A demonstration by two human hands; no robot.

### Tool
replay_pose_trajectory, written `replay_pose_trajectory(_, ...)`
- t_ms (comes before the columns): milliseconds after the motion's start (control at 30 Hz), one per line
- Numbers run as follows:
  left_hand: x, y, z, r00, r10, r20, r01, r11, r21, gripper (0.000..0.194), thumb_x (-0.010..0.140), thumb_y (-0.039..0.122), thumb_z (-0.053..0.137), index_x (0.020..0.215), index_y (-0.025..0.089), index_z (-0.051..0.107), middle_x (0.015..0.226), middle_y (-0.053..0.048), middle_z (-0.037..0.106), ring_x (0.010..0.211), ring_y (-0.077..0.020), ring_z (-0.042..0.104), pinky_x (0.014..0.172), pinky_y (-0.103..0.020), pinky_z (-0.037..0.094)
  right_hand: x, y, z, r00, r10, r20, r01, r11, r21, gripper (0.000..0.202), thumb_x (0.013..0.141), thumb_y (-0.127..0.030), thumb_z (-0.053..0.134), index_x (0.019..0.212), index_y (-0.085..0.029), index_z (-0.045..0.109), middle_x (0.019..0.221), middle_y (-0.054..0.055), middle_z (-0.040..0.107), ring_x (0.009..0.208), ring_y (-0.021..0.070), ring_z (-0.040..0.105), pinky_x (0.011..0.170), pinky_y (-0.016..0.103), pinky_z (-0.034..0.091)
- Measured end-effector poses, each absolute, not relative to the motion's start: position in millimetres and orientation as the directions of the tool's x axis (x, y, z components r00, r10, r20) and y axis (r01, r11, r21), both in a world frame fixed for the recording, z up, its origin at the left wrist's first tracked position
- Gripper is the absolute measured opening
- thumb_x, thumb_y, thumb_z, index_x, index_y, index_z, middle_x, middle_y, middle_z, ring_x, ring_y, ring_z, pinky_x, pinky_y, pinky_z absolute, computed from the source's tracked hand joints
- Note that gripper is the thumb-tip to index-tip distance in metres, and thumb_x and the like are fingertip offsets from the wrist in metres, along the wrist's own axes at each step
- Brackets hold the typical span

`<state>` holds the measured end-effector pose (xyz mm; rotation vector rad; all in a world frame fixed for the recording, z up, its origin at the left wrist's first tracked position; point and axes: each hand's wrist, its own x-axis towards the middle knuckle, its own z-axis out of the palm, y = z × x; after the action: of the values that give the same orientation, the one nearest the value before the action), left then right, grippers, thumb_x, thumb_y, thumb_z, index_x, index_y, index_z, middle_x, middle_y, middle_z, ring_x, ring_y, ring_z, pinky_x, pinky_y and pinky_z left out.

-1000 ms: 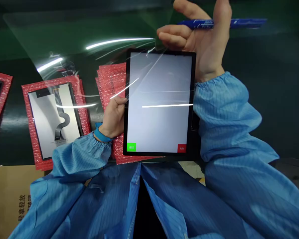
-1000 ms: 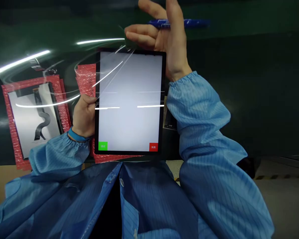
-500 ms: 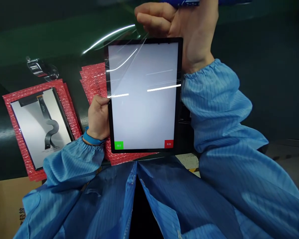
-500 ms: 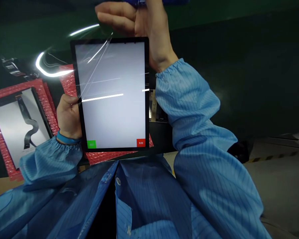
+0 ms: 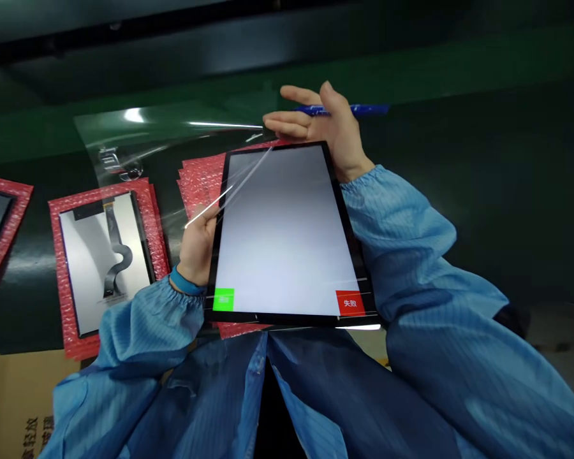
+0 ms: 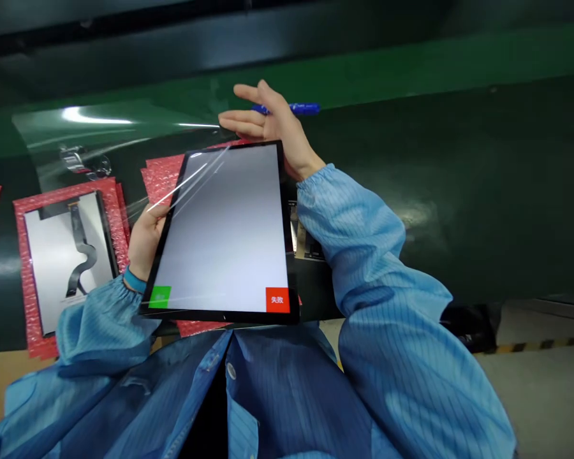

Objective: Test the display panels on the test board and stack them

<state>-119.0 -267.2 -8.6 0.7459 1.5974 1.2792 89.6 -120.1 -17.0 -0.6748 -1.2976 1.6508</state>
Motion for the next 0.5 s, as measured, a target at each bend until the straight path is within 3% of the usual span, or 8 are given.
replay_pose_trajectory(100,-104.8,-270.2,-0.5,-0.48,0.841,-0.251,-0.081,0.242,0.967,0.021,0.075,0.006,0.06,0.058,0.019,0.059,0.065,0.001,0.061,0.112,-0.0251,0.063,0.09,-0.03,0.057,89.1,-117.3,-22.1,-0.461,0.88,0.116,-0.357,-0.064,-0.932,0.062,0.086,-0.071,0.047,0.122,-0.022,0.055,0.114,0.003,0.074,0.121,0.0244,0.063,0.111,0.045,0.043)
replay_pose_trajectory(233,-97.4,-273.1,2.5,-0.42,0.843,-0.336,-0.234,0.257,0.938,0.017,0.076,0.009,0.061,0.063,0.02,0.06,0.069,0.001,0.066,0.108,-0.0258,0.065,0.084,-0.033,0.06,90.9,-115.7,-23.7,-0.487,0.865,0.121,-0.368,-0.078,-0.926,0.057,0.084,-0.063,0.051,0.124,-0.023,0.054,0.117,0.003,0.073,0.125,0.0242,0.06,0.115,0.045,0.039)
replay_pose_trajectory(500,-101.4,-272.5,1.8,-0.428,0.848,-0.311,-0.188,0.254,0.949,0.019,0.076,0.009,0.065,0.06,0.02,0.063,0.061,0.001,0.064,0.099,-0.0241,0.067,0.079,-0.029,0.059,92.0,-114.9,-23.9,-0.503,0.856,0.12,-0.364,-0.084,-0.928,0.055,0.084,-0.061,0.051,0.124,-0.024,0.055,0.12,0.004,0.072,0.125,0.0235,0.061,0.116,0.046,0.038)
